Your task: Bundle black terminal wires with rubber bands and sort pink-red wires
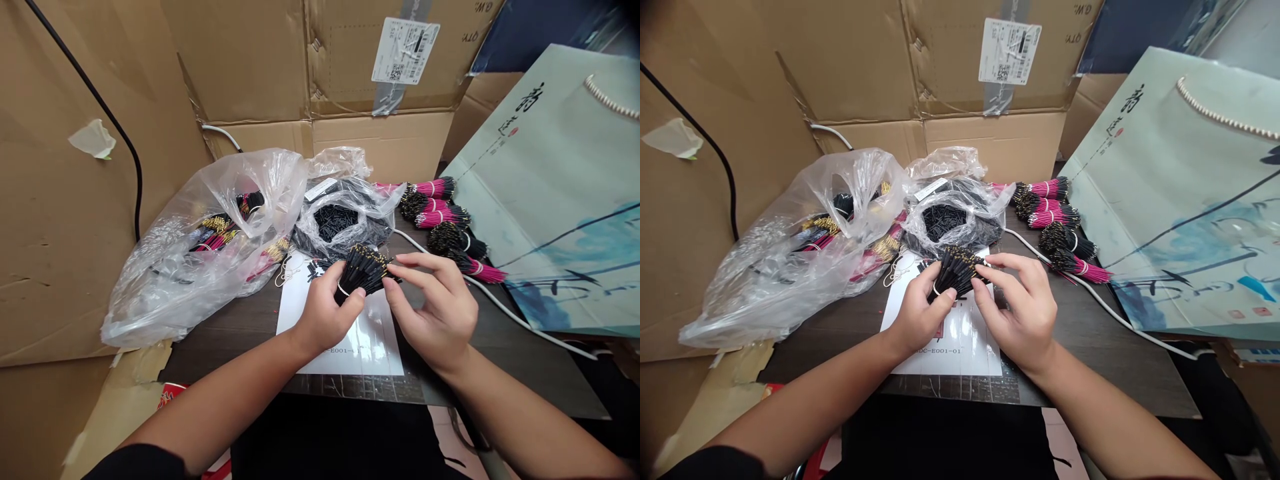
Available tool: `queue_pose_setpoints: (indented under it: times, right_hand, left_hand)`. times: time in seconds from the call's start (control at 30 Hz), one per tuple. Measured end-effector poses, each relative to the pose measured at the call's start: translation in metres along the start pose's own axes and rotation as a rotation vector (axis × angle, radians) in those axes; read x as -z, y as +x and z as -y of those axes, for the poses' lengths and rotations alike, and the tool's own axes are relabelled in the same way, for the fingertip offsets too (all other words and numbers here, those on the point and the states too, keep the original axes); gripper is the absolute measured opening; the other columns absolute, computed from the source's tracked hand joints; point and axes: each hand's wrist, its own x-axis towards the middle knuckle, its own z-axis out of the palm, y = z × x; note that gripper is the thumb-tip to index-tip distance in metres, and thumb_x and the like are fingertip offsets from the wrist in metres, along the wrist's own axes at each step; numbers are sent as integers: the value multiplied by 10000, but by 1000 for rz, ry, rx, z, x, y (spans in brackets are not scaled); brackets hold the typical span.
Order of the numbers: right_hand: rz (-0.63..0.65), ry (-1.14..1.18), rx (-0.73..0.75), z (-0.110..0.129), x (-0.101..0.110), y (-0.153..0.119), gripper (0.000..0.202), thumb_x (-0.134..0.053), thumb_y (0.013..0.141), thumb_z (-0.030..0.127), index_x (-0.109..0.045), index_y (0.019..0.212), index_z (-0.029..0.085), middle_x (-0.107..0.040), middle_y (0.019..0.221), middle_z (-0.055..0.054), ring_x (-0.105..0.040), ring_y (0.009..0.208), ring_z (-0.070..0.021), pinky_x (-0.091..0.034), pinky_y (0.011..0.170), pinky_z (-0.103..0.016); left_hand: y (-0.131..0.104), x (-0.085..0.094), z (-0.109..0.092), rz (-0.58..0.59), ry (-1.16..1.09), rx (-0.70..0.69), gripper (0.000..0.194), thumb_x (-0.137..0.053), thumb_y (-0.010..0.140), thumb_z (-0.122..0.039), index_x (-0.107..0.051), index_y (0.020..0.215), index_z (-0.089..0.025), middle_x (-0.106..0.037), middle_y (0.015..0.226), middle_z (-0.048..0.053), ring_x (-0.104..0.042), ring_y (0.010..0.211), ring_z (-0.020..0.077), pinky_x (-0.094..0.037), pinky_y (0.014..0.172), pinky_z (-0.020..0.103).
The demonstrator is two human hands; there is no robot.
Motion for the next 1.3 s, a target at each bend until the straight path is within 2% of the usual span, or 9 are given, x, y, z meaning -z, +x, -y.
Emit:
queue_pose_setpoints:
  times: [0.17,0.33,0.4,0.47,0.57,0.63,0.83,1.1,1.3]
  right_hand:
    - [45,114,-45,2,0,-3,369,-746,830,67,-743,1145,259,-717,1134,-84,-700,988,-252,-589,871,-481]
    - [78,209,-82,1,-2,-3,398,-736,837,70,-742,1187,259,-697,1186,-92,-679,1053,-258,-581,915,-498]
    - [103,236,-90,0,-4,-3,408,-723,853,88,-731,1219,266,-686,1228,-97,-667,1106,-270,-579,943,-511]
    - [127,278,-108,-2,-6,-3,456,-705,876,131,-682,1310,268,-666,1295,-111,-641,1196,-295,-557,1008,-546]
    - [170,323,-146,-5,-9,-4,606,-671,912,198,-521,1496,253,-542,1500,-142,-544,1368,-331,-492,1111,-586]
    - [224,336,-150,-7,-10,-4,651,-640,939,210,-439,1557,246,-467,1580,-146,-507,1417,-329,-458,1150,-581]
    - [327,328,-61,-7,-10,-3,673,-531,1002,202,-285,1629,197,-515,1552,-158,-530,1412,-283,-460,1164,-522]
    - [348,276,-18,-9,-11,-5,704,-548,994,200,-260,1636,173,-517,1549,-161,-532,1411,-278,-463,1164,-513]
    - [220,215,-7,-9,-8,-4,712,-640,955,209,-353,1606,191,-614,1458,-143,-639,1299,-288,-531,1110,-491]
  left_hand:
    - [0,-3,-2,-52,19,28,270,-627,921,-330,-651,1113,-142,-723,1058,80,-641,1034,247,-506,851,312]
    - [2,-4,-1,-91,-6,36,242,-623,928,-334,-650,1080,-148,-717,1019,68,-643,989,224,-515,824,304]
    - [2,-4,-1,-103,-47,55,231,-629,924,-354,-641,1052,-162,-708,952,51,-648,902,200,-525,775,295]
    - [3,-4,-1,-78,-147,133,245,-633,921,-400,-614,1022,-178,-672,832,18,-621,712,151,-516,633,261]
    - [1,-3,-2,56,-401,300,284,-618,915,-456,-551,1026,-203,-563,675,-52,-421,422,70,-351,377,197]
    - [0,-2,-1,135,-535,355,295,-619,903,-454,-524,1042,-212,-538,660,-71,-333,366,47,-283,317,178]
    - [-1,-1,-1,187,-535,385,349,-634,893,-498,-509,1028,-203,-552,661,-61,-410,384,55,-335,317,159]
    - [-1,-4,-1,181,-529,369,348,-603,940,-506,-500,1067,-199,-522,619,-79,-388,369,59,-338,314,166]
    - [-2,-2,-1,242,-614,387,333,-613,927,-493,-495,1051,-207,-544,650,-71,-384,371,55,-343,312,169]
